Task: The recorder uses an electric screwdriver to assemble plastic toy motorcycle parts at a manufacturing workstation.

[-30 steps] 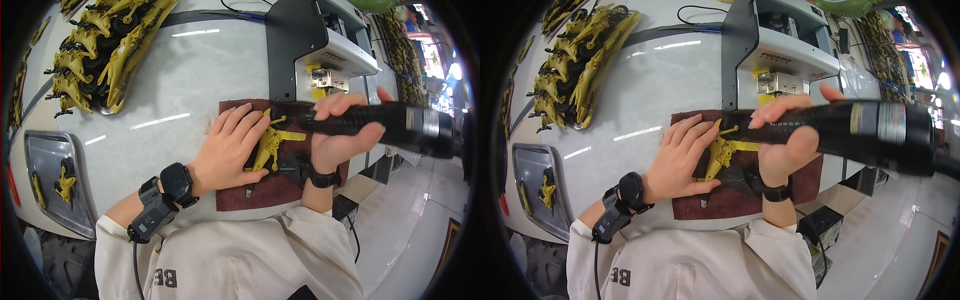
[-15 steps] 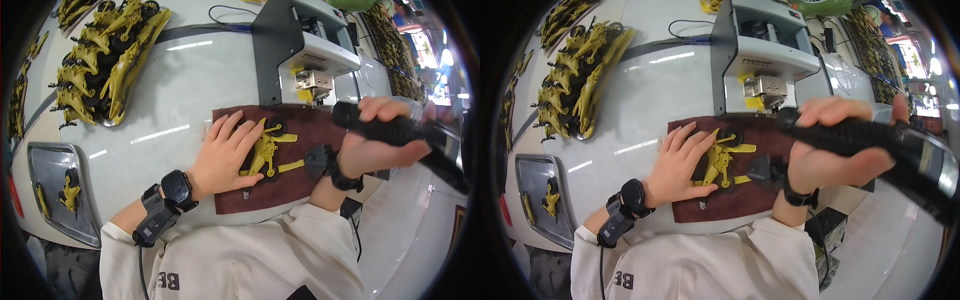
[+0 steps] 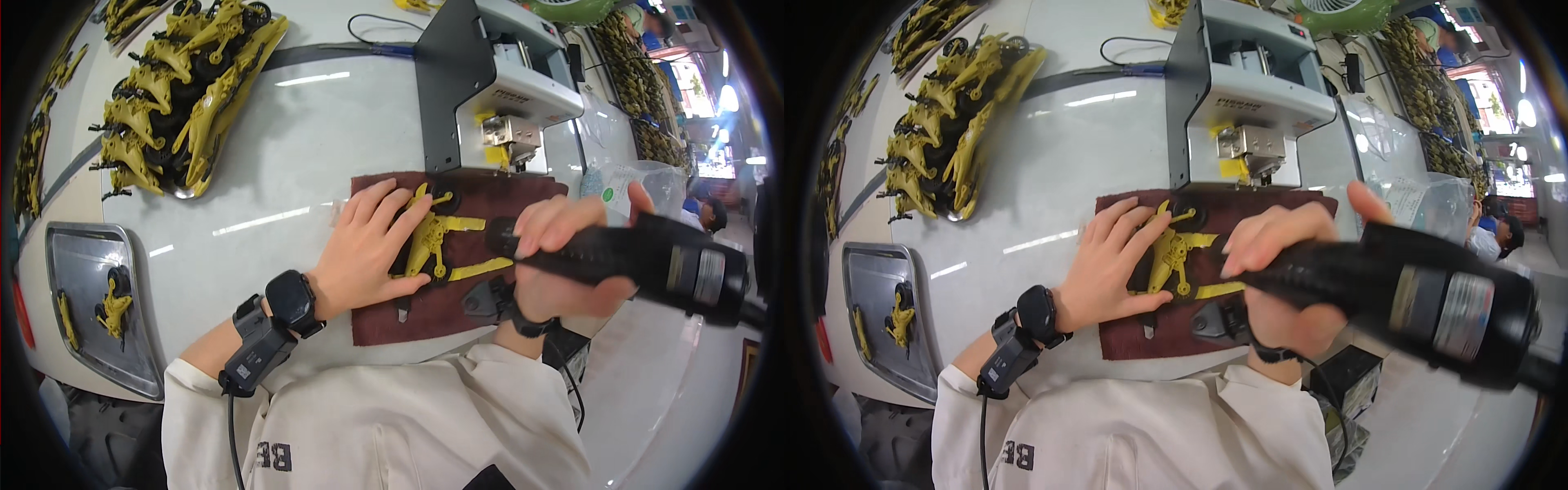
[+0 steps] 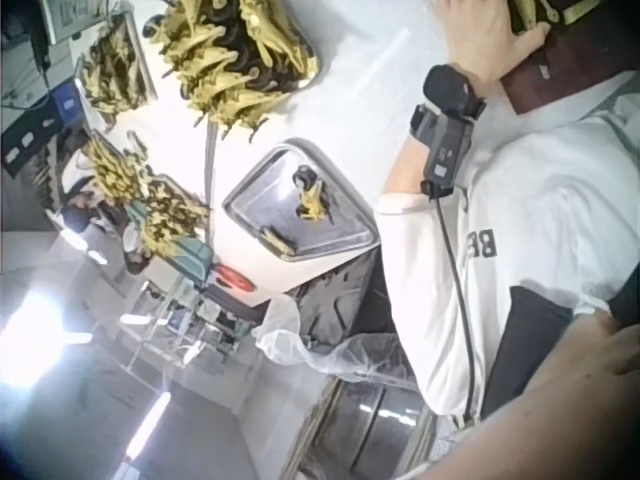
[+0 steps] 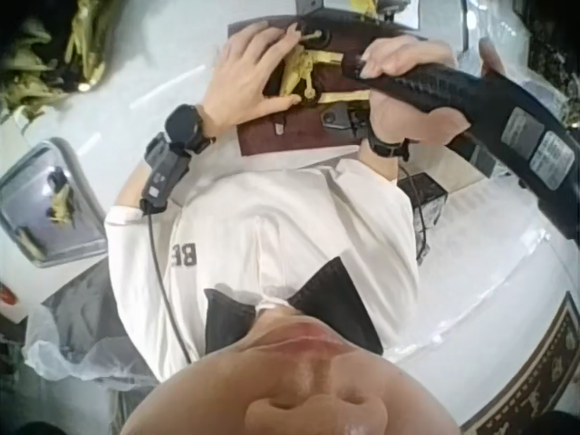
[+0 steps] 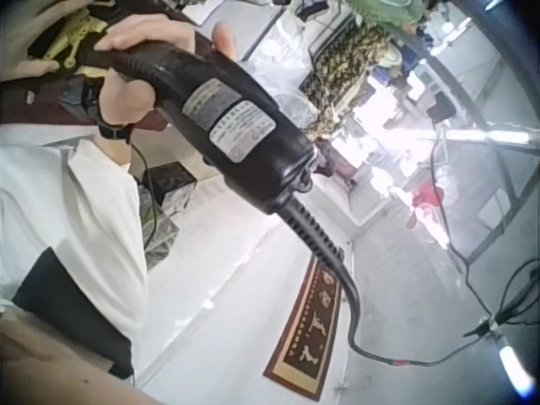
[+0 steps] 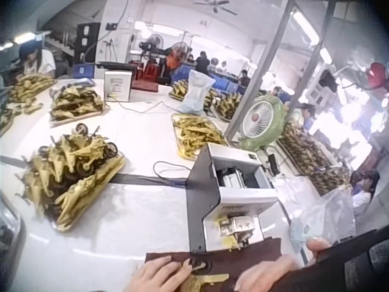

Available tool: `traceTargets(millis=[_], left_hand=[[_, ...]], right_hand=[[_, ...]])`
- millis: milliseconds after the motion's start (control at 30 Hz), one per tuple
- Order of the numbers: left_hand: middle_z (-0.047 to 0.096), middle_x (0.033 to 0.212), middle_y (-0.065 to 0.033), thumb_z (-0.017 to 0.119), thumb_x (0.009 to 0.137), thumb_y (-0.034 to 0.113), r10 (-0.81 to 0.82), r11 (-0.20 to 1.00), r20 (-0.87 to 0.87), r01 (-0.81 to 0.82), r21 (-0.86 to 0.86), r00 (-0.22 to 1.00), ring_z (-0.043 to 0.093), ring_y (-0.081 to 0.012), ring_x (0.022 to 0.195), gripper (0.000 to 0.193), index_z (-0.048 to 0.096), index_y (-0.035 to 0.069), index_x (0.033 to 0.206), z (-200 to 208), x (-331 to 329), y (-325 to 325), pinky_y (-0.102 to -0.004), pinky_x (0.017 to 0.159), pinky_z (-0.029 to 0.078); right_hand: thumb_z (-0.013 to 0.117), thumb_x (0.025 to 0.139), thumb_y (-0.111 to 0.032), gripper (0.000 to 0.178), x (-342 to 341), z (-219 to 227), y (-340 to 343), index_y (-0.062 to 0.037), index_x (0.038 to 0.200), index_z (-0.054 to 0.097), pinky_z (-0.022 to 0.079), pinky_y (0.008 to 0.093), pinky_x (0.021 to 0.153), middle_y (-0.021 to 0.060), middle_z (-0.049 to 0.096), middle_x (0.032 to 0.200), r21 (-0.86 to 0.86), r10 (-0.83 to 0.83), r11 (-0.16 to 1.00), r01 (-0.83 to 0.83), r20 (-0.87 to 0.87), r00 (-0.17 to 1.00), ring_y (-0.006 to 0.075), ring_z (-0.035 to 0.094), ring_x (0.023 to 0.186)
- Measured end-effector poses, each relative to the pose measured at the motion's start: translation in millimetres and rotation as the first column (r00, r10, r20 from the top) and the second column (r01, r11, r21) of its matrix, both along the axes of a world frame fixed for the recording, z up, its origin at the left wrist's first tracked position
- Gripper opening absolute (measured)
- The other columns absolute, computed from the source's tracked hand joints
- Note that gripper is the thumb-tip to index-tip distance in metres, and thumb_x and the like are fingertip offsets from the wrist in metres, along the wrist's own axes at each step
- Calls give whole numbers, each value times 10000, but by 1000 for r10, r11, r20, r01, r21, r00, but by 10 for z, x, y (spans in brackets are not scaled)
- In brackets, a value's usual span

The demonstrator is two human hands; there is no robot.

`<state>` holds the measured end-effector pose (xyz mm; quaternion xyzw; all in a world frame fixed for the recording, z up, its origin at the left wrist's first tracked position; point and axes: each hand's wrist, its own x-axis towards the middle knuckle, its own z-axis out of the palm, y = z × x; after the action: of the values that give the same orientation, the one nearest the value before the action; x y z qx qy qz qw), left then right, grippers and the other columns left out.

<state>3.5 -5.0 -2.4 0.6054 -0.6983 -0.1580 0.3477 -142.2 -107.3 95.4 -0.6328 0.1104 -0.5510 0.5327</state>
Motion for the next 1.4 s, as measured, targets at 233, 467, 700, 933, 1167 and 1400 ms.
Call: traceTargets(millis=[233, 467, 700, 933, 1167, 1400], left_hand=[[430, 1271, -138, 761, 627, 390, 11, 1000, 4, -11, -5, 1000, 358, -357, 1235, 868, 400, 73, 1350, -62, 15, -4, -482, 973, 331], [426, 1272, -143, 758, 633, 381, -7, 1000, -9, 7, 11, 1000, 356, -361, 1235, 861, 397, 71, 1350, -5, 4, -24, -486, 979, 327], [423, 1278, -148, 750, 644, 386, -14, 1000, -12, 14, 16, 1000, 353, -363, 1237, 849, 398, 68, 1348, -40, 7, -25, -480, 994, 315], [429, 1271, -150, 748, 647, 391, -8, 1000, -4, 8, 16, 1000, 353, -365, 1236, 834, 409, 67, 1338, -23, 8, -29, -479, 995, 313], [436, 1247, -143, 752, 638, 405, -7, 1000, 12, 7, -10, 1000, 359, -360, 1228, 832, 422, 71, 1324, -15, 0, -33, -475, 995, 312], [431, 1250, -142, 747, 643, 420, -7, 1000, 29, 6, 8, 1000, 357, -359, 1229, 837, 418, 70, 1328, -21, -12, -26, -473, 1000, 304]], right_hand=[[608, 832, -513, 910, -109, -213, 252, -52, 1413, 82, 492, 377, 582, 178, 577, 776, 19, 132, 991, -133, 32, 991, 264, 575, 588], [553, 862, -536, 864, -64, -182, 164, -44, 1386, 73, 497, 378, 594, 170, 562, 796, -32, 72, 997, -70, 72, 995, 259, 576, 605], [599, 853, -504, 791, 132, -350, 46, -34, 1330, 178, 481, 296, 498, 113, 549, 732, 115, -43, 992, 45, -17, 999, 197, 546, 536], [655, 820, -483, 677, 126, -368, 62, -41, 1187, 297, 486, 312, 523, 120, 561, 724, 93, -20, 995, 27, -75, 997, 209, 557, 549], [426, 844, -667, 791, -34, 102, -228, -104, 1377, 269, 420, 350, 519, 66, 481, 635, -89, -330, 940, 330, 17, 944, 177, 475, 495], [413, 930, -457, 472, 177, 214, -690, -54, 1175, 401, 456, 335, 540, 73, 500, 617, -185, -432, 888, 420, -29, 901, 188, 496, 512]])
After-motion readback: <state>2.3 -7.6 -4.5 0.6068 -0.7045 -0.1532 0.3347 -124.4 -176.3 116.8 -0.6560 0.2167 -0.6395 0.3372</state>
